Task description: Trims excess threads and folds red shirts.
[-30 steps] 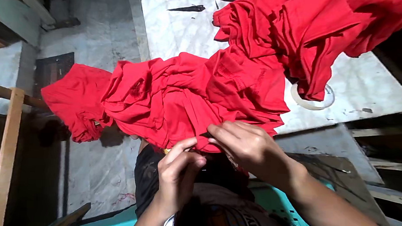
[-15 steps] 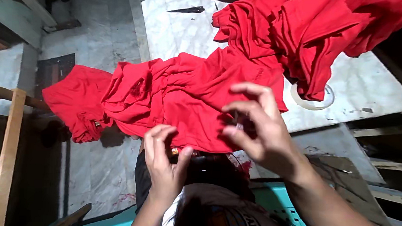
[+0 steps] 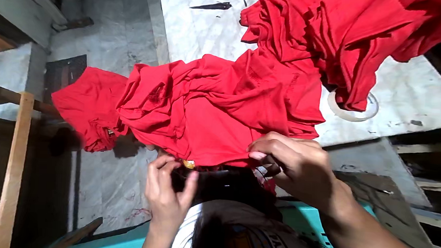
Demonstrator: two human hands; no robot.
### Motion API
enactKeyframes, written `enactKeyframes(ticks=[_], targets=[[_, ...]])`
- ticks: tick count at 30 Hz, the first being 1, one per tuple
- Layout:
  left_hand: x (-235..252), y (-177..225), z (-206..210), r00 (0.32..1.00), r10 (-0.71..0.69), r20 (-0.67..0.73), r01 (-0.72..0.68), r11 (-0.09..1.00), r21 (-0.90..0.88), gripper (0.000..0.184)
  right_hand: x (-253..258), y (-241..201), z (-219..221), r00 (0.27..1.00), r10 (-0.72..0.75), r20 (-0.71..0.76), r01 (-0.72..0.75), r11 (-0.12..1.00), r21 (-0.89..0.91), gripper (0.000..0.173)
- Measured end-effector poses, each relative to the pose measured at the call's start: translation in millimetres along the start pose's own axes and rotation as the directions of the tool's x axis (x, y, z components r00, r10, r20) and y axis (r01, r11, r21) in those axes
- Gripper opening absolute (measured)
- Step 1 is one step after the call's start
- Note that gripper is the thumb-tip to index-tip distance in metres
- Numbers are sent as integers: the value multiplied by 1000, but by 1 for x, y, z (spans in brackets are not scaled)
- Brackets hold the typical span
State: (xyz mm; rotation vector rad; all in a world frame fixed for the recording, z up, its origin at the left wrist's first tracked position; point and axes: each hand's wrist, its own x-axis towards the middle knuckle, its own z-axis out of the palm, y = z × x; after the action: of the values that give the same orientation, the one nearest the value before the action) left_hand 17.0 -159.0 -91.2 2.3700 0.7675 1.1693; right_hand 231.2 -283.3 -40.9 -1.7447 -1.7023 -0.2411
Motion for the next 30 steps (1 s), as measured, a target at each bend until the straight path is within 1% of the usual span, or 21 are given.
enactKeyframes(ticks=[1,2,4,5,6,7,8,9,10,11,12,13,14,15,16,17,19,22,25,28,30], targets=[[4,7,6,999,27,-37,-25,997,72,36,4,-1,-2,1000,-13,-13,12,1000,-26,30],[9,12,14,994,66,-84,-53,987,153,33,7,-2,-3,999,-23,-27,22,999,-40,29],[18,10,31,982,119,-144,-81,966,246,16,13,-2,-8,998,-14,-58,12,999,-33,25],[21,7,36,980,115,-163,-80,975,207,12,16,-1,-10,997,5,-76,-7,1000,-25,23],[23,6,40,981,86,-173,-75,995,68,10,19,-1,-9,995,36,-96,-38,999,-24,20],[23,8,41,985,19,-172,-52,981,-188,10,21,1,-6,991,79,-112,-83,996,-29,19],[23,14,39,990,-87,-112,19,866,-500,8,23,4,0,985,130,-118,-135,990,-42,17],[24,21,36,979,-202,-1,131,639,-758,8,25,8,10,976,184,-121,-191,980,-55,15],[26,26,32,951,-285,120,228,382,-896,13,27,13,22,965,236,-116,-243,968,-56,12],[28,27,29,920,-324,219,283,165,-945,21,28,17,32,954,275,-115,-283,958,-53,10],[30,25,28,905,-329,271,302,47,-952,27,28,17,38,947,298,-122,-307,950,-55,10],[29,24,27,906,-325,271,295,27,-955,29,27,14,38,942,309,-130,-316,948,-41,13],[28,23,26,919,-322,226,273,109,-956,26,25,8,36,940,315,-129,-320,947,-18,19],[26,21,25,936,-315,157,242,250,-938,20,20,-1,32,941,317,-120,-318,948,5,26],[25,20,24,947,-308,87,203,365,-909,14,15,-10,29,946,310,-100,-307,951,40,34],[25,19,24,951,-305,42,180,441,-879,11,8,-21,27,953,296,-69,-291,954,77,35],[21,20,18,955,-293,45,193,499,-845,16,-5,-38,28,970,242,0,-239,956,171,31],[13,24,5,973,-201,111,201,512,-835,20,-17,-50,35,981,182,60,-192,945,264,27],[9,23,4,991,-93,99,135,617,-775,18,-15,-54,38,986,151,66,-164,933,321,24],[8,23,9,997,-3,83,59,723,-688,18,-6,-55,41,989,144,28,-146,954,262,27],[7,22,12,998,20,65,28,751,-660,22,0,-53,40,989,148,-6,-145,975,168,31]])
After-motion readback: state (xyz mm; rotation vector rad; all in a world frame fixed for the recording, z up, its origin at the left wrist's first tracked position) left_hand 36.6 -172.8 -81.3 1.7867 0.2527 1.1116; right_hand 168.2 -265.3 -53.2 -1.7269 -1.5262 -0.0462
